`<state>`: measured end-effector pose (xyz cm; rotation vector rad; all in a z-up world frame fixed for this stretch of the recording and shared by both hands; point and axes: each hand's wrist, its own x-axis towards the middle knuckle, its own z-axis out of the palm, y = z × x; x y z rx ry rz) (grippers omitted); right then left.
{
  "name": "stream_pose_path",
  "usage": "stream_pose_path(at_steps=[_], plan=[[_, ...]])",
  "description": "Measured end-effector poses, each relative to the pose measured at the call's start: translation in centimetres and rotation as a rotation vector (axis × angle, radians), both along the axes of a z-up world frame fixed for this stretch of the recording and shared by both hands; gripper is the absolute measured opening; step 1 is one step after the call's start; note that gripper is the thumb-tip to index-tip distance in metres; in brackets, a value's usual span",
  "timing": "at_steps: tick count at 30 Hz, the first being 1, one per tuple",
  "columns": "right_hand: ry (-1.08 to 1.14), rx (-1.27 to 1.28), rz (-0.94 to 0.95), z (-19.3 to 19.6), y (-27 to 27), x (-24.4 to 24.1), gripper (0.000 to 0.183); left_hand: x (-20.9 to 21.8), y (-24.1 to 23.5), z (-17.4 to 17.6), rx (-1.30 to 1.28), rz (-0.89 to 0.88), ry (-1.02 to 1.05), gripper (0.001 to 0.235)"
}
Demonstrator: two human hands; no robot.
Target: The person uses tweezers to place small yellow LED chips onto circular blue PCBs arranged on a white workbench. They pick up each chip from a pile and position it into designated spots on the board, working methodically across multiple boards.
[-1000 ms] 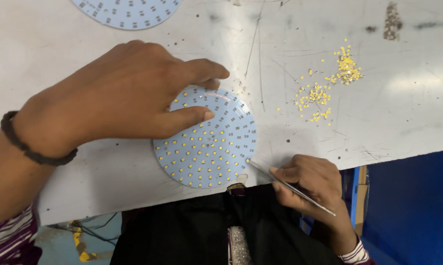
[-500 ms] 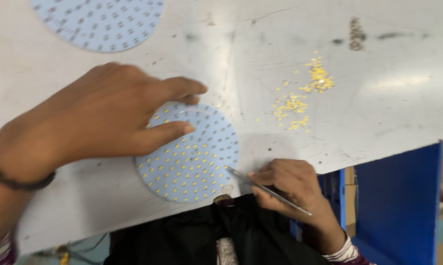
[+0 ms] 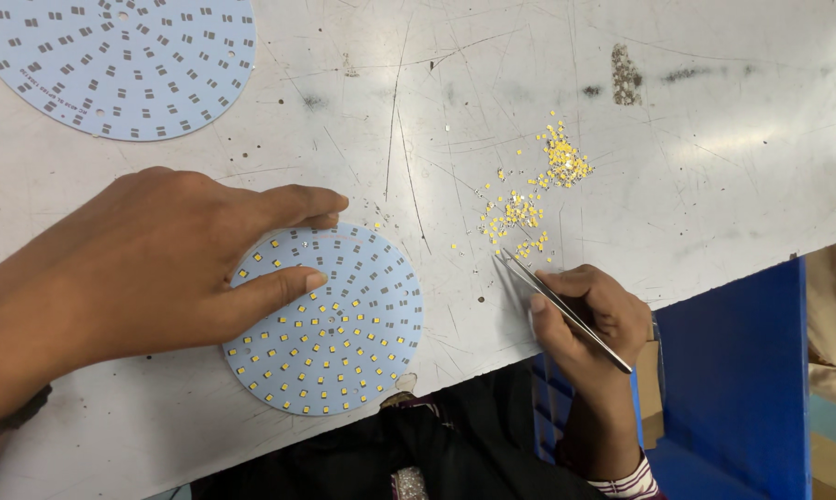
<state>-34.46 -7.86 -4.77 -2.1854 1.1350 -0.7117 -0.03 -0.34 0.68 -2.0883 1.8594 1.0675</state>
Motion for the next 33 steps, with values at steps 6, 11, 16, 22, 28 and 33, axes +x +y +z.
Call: stream_pose_path(at_steps=[6, 11, 16, 22, 28, 33], plan=[[-0.015, 0.005, -0.030, -0.5, 0.0, -0.3, 0.013, 0.1, 0.1, -0.3, 0.022, -0.021, -0.016, 0.064], [-0.030, -0.014, -0.025, -0.7, 0.0, -0.5, 0.014, 0.1, 0.2, -0.4, -0.010, -0.017, 0.007, 0.063], [-0.026, -0.021, -0.012, -0.9, -0.1, -0.5, 0.014, 0.2, 0.3, -0.3, -0.046, -0.007, 0.034, 0.063], [-0.048, 0.071, -0.017, -0.2, 0.2, -0.4, 0.013, 0.4, 0.7, -0.2, -0.054, -0.028, 0.035, 0.057], [-0.051, 0.172, 0.315, 1.4, 2.6, 0.8, 0.012, 0.7, 1.4, 0.3, -0.247, -0.058, 0.110, 0.055], [0.005, 0.004, 0.546, 0.5, 2.6, 2.2, 0.017, 0.6, 1.6, 0.5, -0.066, 0.001, 0.054, 0.054]])
